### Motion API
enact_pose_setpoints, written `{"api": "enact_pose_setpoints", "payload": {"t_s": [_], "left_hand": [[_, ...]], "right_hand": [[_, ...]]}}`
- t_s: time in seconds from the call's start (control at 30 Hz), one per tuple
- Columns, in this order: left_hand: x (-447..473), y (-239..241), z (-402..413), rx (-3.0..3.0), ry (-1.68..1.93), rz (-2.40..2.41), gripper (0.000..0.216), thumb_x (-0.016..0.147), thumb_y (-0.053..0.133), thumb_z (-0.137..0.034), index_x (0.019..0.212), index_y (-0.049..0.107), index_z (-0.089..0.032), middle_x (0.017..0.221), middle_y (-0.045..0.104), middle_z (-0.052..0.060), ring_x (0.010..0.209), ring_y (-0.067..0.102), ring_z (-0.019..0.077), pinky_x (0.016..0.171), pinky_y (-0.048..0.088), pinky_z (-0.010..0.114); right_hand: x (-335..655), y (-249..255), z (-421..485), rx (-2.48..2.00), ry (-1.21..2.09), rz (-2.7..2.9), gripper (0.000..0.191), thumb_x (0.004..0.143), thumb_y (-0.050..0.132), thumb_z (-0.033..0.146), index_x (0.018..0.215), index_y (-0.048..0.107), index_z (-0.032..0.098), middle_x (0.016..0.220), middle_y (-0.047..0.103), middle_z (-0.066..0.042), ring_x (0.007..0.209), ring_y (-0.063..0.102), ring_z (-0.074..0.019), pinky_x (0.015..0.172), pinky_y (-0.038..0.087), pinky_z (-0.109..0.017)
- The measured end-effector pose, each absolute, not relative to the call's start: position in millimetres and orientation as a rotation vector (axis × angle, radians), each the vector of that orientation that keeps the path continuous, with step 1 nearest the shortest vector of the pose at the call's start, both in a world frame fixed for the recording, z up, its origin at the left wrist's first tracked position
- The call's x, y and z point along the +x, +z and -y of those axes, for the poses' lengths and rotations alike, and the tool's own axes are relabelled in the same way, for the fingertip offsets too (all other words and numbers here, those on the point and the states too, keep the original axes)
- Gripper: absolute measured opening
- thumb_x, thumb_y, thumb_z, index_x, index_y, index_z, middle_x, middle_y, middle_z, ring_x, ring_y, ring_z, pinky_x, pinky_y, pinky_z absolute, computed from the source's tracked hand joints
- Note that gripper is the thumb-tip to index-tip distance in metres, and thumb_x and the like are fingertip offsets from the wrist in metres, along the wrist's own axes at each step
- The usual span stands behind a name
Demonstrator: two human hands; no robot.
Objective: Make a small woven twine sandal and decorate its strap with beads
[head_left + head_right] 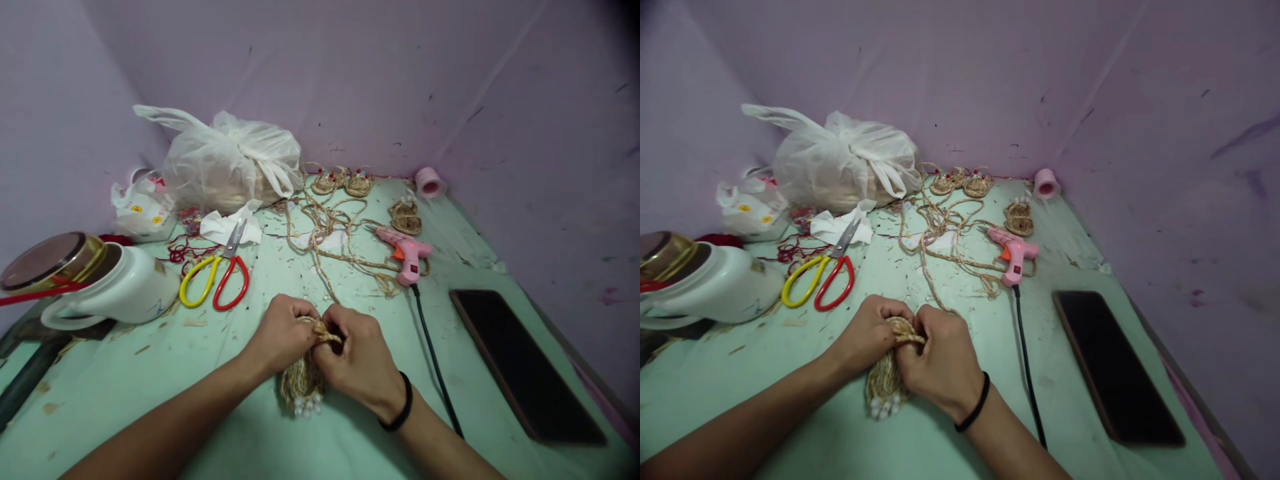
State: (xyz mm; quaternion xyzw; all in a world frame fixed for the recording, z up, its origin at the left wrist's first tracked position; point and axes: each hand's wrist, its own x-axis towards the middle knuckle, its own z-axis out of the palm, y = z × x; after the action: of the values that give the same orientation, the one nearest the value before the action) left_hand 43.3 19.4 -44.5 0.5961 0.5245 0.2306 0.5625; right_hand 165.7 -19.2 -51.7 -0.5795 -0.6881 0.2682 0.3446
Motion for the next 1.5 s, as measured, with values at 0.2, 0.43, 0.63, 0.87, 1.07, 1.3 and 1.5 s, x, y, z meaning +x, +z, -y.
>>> {"api": "enact_pose_setpoints", "payload": {"t_s": [0.2,0.43,0.63,0.87,1.07,1.3,1.5], "left_hand": [[35,-41,-21,1.345,0.547,-1.164,0.009,0.054,0.053,-0.015,0.055,0.061,-0.011,0.049,0.053,-0.002,0.052,0.046,0.0108,0.050,0.036,0.021],[31,-39,-24,1.195,0.571,-1.141,0.010,0.054,0.061,-0.020,0.060,0.060,-0.012,0.051,0.054,-0.003,0.050,0.045,0.0094,0.047,0.034,0.020],[34,-37,-21,1.256,0.581,-1.145,0.009,0.054,0.057,-0.019,0.060,0.059,-0.012,0.050,0.050,-0.004,0.049,0.042,0.0094,0.046,0.033,0.020],[31,-40,-20,1.453,0.392,-1.072,0.012,0.054,0.052,-0.012,0.058,0.063,-0.011,0.050,0.049,-0.004,0.049,0.042,0.0097,0.047,0.032,0.020],[40,-42,-17,1.393,0.452,-1.187,0.006,0.050,0.052,-0.010,0.047,0.057,-0.012,0.043,0.040,-0.006,0.046,0.033,0.0074,0.043,0.025,0.019],[43,-43,-19,1.355,0.464,-1.278,0.008,0.049,0.053,-0.011,0.049,0.061,-0.010,0.043,0.047,-0.004,0.047,0.040,0.0093,0.047,0.033,0.021],[45,-45,-17,1.401,0.471,-1.316,0.009,0.050,0.052,-0.011,0.043,0.058,-0.012,0.039,0.044,-0.005,0.046,0.040,0.0098,0.045,0.031,0.020]], "right_hand": [[176,-51,12,-1.405,1.045,1.619,0.006,0.061,0.050,0.014,0.057,0.047,0.018,0.049,0.042,0.005,0.046,0.037,-0.0083,0.043,0.026,-0.021],[193,-49,3,-1.271,1.387,1.427,0.013,0.067,0.057,0.025,0.068,0.064,0.014,0.059,0.060,0.000,0.054,0.050,-0.0116,0.052,0.039,-0.023],[188,-49,7,-1.374,1.241,1.488,0.009,0.066,0.057,0.021,0.063,0.061,0.015,0.051,0.050,0.003,0.046,0.039,-0.0080,0.043,0.030,-0.020],[189,-49,9,-1.407,1.297,1.751,0.005,0.060,0.052,0.016,0.056,0.051,0.016,0.048,0.037,0.007,0.046,0.029,-0.0061,0.040,0.023,-0.019],[180,-52,9,-1.460,1.040,1.880,0.011,0.055,0.047,0.012,0.052,0.038,0.019,0.047,0.035,0.007,0.045,0.030,-0.0073,0.041,0.022,-0.021],[174,-58,12,-1.404,0.847,1.906,0.016,0.058,0.046,0.012,0.056,0.033,0.021,0.049,0.034,0.007,0.046,0.033,-0.0083,0.043,0.023,-0.021],[171,-61,15,-1.344,0.785,1.924,0.017,0.057,0.045,0.009,0.055,0.033,0.020,0.049,0.032,0.007,0.047,0.032,-0.0084,0.045,0.021,-0.022]]}}
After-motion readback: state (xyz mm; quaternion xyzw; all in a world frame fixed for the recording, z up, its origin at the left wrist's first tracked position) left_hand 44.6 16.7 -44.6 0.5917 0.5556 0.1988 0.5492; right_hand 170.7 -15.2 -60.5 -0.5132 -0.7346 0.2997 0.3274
